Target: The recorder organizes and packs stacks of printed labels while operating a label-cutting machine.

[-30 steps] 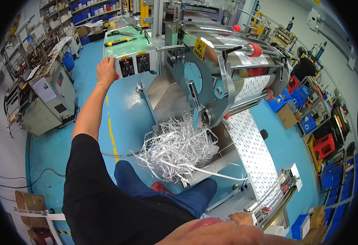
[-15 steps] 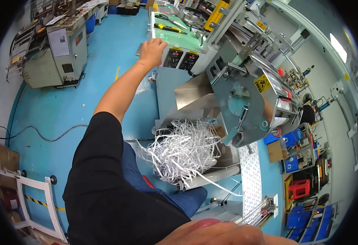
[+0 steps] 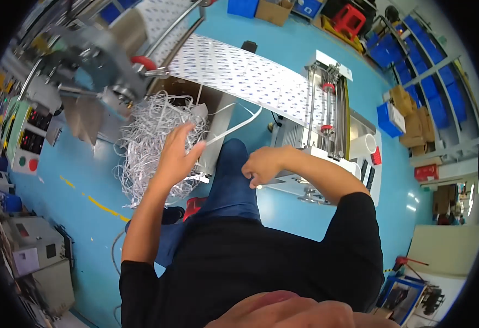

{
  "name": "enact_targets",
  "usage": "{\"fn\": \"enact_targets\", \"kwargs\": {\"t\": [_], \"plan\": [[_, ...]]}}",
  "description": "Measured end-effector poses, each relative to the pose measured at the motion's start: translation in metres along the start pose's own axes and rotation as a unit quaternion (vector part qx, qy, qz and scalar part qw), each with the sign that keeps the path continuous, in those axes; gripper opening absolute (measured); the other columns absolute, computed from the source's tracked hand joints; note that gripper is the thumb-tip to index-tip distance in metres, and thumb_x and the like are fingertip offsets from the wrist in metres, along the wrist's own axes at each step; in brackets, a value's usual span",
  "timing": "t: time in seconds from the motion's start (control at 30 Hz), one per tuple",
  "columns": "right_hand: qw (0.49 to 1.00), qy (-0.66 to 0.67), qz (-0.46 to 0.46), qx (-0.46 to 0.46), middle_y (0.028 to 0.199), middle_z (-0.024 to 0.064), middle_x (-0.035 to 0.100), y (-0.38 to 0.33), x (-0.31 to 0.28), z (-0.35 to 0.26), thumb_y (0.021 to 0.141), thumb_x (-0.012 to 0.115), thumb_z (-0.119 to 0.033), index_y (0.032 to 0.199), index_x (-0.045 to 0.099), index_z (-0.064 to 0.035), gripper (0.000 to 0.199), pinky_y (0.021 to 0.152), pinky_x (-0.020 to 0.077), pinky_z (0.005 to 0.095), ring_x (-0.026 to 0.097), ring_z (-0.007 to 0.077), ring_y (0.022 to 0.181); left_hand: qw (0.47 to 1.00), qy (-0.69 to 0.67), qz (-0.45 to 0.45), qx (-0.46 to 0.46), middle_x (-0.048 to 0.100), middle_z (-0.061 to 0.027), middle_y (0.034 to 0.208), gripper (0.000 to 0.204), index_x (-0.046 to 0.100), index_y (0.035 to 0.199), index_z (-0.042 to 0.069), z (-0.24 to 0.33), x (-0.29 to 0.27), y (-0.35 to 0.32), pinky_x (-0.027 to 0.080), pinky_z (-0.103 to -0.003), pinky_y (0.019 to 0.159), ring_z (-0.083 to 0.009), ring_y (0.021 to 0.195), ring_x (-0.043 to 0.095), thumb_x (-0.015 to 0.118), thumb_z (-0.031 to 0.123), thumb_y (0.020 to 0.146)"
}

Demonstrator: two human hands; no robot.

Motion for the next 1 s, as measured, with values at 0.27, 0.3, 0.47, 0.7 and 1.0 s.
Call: {"fn": "enact_targets", "kwargs": {"t": [0.27, 0.3, 0.47, 0.7, 1.0], "plan": [[0.996, -0.036, -0.044, -0.062, 0.096, 0.014, 0.067, 0.007, 0.008, 0.01, 0.081, 0.065, -0.035, 0.107, 0.061, -0.0038, 0.041, 0.078, 0.05, 0.0444, 0.063, 0.0343, 0.095, 0.963, -0.153, 0.021, -0.222, 0.061, -0.0161, 0.107, 0.053, 0.051, 0.122, -0.006, -0.092, 0.065, 0.092, 0.043, -0.032, 0.091, -0.023, 0.101, 0.058, 0.051, 0.04, 0.094], [0.997, -0.028, -0.04, -0.067, 0.096, 0.014, 0.067, 0.005, 0.008, 0.008, 0.081, 0.065, -0.035, 0.107, 0.061, -0.0038, 0.041, 0.078, 0.05, 0.0444, 0.063, 0.0343, 0.095, 0.942, -0.227, -0.024, -0.245, 0.063, -0.0101, 0.096, 0.049, 0.053, 0.12, -0.004, -0.093, 0.068, 0.092, 0.044, -0.028, 0.087, -0.0164, 0.091, 0.06, 0.049, 0.038, 0.096], [0.996, -0.012, -0.072, -0.054, 0.096, 0.0145, 0.067, 0.006, 0.014, 0.011, 0.08, 0.066, -0.033, 0.11, 0.058, -0.0025, 0.043, 0.077, 0.051, 0.0443, 0.063, 0.033, 0.095, 0.91, -0.317, 0.027, -0.267, 0.04, 0.0045, 0.058, 0.034, 0.058, 0.092, 0.005, -0.105, 0.051, 0.085, 0.047, -0.026, 0.07, -0.0053, 0.054, 0.038, 0.045, 0.035, 0.1], [0.995, -0.032, -0.029, -0.094, 0.094, 0.0154, 0.067, 0.013, 0.017, -0.001, 0.08, 0.067, -0.032, 0.108, 0.058, -0.0029, 0.041, 0.076, 0.0511, 0.0442, 0.064, 0.0331, 0.094, 0.914, -0.285, 0.063, -0.281, 0.041, 0.0043, 0.058, 0.032, 0.059, 0.087, 0.005, -0.125, 0.018, 0.061, 0.042, -0.024, 0.063, -0.0055, 0.054, 0.037, 0.048, 0.033, 0.098], [0.991, -0.087, -0.012, -0.103, 0.095, 0.0129, 0.067, 0.051, 0.018, -0.01, 0.079, 0.067, -0.034, 0.108, 0.061, -0.0064, 0.041, 0.076, 0.0492, 0.0439, 0.064, 0.0317, 0.094, 0.937, -0.26, 0.053, -0.225, 0.048, 0.002, 0.071, 0.023, 0.055, 0.075, 0.006, -0.185, -0.044, 0.0, 0.035, -0.024, 0.063, -0.0085, 0.066, 0.041, 0.054, 0.021, 0.092]]}}
Point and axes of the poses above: each hand's wrist, its own y-axis towards the middle knuckle, its own x-axis out of the palm, z = x × y, the point moved 8 cm from there along y, towards the middle knuckle
